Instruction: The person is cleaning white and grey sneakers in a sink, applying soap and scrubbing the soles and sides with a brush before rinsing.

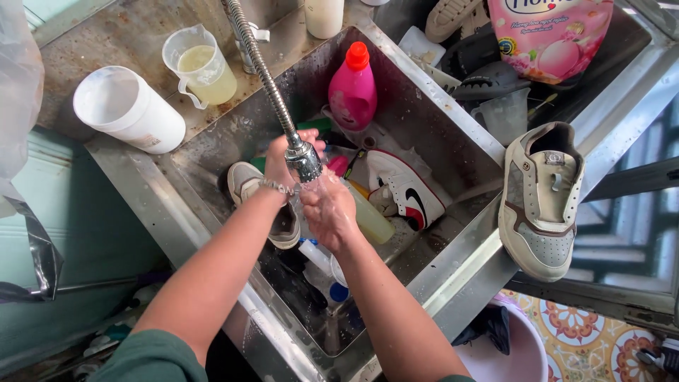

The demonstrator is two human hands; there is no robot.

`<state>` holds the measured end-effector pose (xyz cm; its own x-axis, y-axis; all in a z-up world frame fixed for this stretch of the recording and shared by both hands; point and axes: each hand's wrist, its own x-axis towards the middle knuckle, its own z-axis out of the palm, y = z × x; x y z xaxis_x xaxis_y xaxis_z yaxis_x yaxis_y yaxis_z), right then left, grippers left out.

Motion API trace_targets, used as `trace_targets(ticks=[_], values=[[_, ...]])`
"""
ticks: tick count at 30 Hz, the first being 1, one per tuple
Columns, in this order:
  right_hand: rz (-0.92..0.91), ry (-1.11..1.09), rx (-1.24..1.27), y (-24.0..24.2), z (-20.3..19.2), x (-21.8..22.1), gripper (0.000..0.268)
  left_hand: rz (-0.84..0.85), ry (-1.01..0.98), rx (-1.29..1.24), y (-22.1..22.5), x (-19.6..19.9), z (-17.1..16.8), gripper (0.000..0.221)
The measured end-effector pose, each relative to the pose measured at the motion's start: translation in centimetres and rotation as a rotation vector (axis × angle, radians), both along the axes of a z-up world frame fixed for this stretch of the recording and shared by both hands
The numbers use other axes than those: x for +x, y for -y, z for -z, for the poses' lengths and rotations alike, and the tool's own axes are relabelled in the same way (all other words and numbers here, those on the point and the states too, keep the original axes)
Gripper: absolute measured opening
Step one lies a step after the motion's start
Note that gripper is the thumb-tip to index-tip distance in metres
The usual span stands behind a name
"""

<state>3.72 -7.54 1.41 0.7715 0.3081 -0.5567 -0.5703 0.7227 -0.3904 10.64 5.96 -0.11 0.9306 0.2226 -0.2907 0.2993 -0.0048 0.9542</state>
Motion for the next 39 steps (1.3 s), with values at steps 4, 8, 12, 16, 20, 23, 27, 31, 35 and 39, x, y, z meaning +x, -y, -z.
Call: trace_targets(ticks=[4, 8, 12, 16, 20, 23, 27, 31, 35, 39], values=[[-0.111, -0.020, -0.128, 0.1, -4.3, -0.4, 0.049, -0.171, -0.140, -0.034, 3.7, -7.4, 1.2, 0.050], [0.059, -0.019, -0.232, 1.1, -2.7, -0.6, 0.068, -0.220, -0.232, 0.029, 3.6, -6.4, 3.5, 0.042], [0.128, -0.070, -0.164, 1.0, 3.6, 1.1, 0.063, -0.148, -0.181, 0.197, 4.5, -3.4, 3.5, 0.044], [0.167, -0.190, -0.233, 0.1, 0.1, 0.9, 0.036, -0.046, -0.158, 0.442, 4.7, -1.5, 3.2, 0.047], [0.231, -0.294, -0.265, 0.2, 5.8, 2.2, 0.020, -0.059, -0.174, 0.188, 3.0, 0.5, -4.2, 0.064], [0.150, -0.213, -0.218, 0.2, 6.7, 1.3, 0.022, 0.316, 0.021, 1.208, -3.4, 14.2, 10.4, 0.029], [0.072, -0.181, -0.265, 0.6, 4.1, 0.5, 0.020, 0.268, 0.335, 1.661, -6.0, 15.5, 0.3, 0.029], [0.035, -0.193, -0.321, 1.2, -0.4, 0.4, 0.032, 0.685, -0.061, 2.298, -9.8, 21.8, 1.5, 0.050], [-0.016, -0.199, -0.312, 1.7, -1.7, 0.7, 0.038, 0.789, -0.060, 2.460, -9.0, 18.8, -4.5, 0.064], [0.007, -0.306, -0.230, 2.1, -1.1, 1.1, 0.036, 0.764, -0.323, 2.524, -9.9, 20.0, -1.9, 0.086]])
